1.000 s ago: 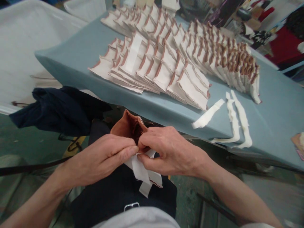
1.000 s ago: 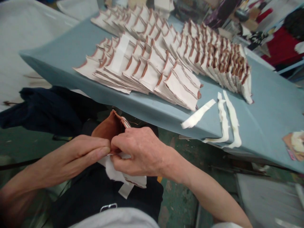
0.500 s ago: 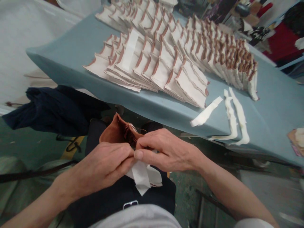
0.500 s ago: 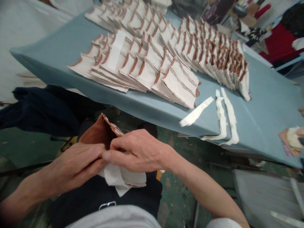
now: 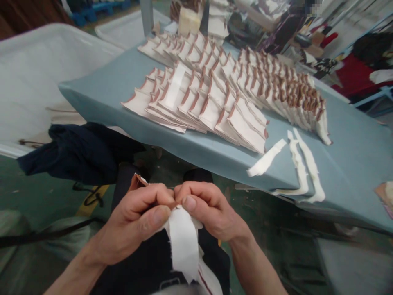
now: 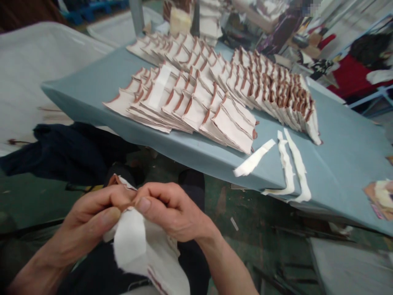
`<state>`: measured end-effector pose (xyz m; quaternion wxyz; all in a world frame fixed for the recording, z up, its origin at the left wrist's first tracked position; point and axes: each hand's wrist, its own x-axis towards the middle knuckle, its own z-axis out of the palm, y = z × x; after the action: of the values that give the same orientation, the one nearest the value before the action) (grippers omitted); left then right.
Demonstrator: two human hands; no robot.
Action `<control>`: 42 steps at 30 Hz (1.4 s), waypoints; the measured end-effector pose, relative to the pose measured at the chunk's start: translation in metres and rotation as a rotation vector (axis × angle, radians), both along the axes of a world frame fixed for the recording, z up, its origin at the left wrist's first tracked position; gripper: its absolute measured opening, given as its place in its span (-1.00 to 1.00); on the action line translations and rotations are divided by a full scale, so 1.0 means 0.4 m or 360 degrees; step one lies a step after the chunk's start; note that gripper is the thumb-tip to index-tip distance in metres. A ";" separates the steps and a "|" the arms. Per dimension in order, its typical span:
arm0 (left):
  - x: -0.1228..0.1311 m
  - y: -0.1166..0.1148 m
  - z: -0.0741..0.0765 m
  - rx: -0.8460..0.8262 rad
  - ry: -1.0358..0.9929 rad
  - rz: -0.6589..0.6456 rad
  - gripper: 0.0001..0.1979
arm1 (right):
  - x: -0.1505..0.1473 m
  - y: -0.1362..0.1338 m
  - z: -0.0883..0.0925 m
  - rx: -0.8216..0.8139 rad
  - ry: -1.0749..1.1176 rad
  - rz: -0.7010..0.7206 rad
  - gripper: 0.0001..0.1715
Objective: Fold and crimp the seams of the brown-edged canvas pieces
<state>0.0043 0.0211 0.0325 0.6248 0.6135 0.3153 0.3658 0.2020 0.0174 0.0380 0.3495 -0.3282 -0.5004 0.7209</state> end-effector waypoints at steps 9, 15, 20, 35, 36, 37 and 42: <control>-0.010 0.000 -0.048 0.0142 -0.0062 0.0021 -0.37 | 0.002 -0.023 -0.056 0.0070 0.0002 0.0043 -0.44; -0.034 0.042 -0.028 0.0219 0.0017 -0.0241 -0.35 | 0.070 0.028 0.056 0.1120 -0.0644 0.0284 -0.72; -0.023 0.046 0.010 0.0362 0.0244 -0.0233 -0.41 | 0.079 0.045 0.092 0.1393 -0.0941 0.0397 -0.78; 0.007 -0.037 0.042 0.0715 0.0622 -0.0138 -0.63 | 0.075 0.001 0.100 0.1667 -0.1100 0.0438 -0.59; 0.010 -0.056 0.039 0.0795 0.0644 -0.0096 -0.64 | 0.078 0.003 0.087 0.1583 -0.0994 0.0433 -0.53; 0.014 -0.074 0.037 0.0875 0.0654 -0.0060 -0.66 | 0.081 0.008 0.071 0.1505 -0.0895 0.0415 -0.46; 0.040 -0.135 0.041 0.1009 0.0560 -0.0100 -0.69 | 0.098 0.074 -0.032 0.1395 -0.0605 0.0299 -0.27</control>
<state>0.0202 -0.0329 0.0490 0.3506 0.8398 0.2698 0.3148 0.2412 0.0470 0.0254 0.2907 -0.2295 -0.8393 0.3980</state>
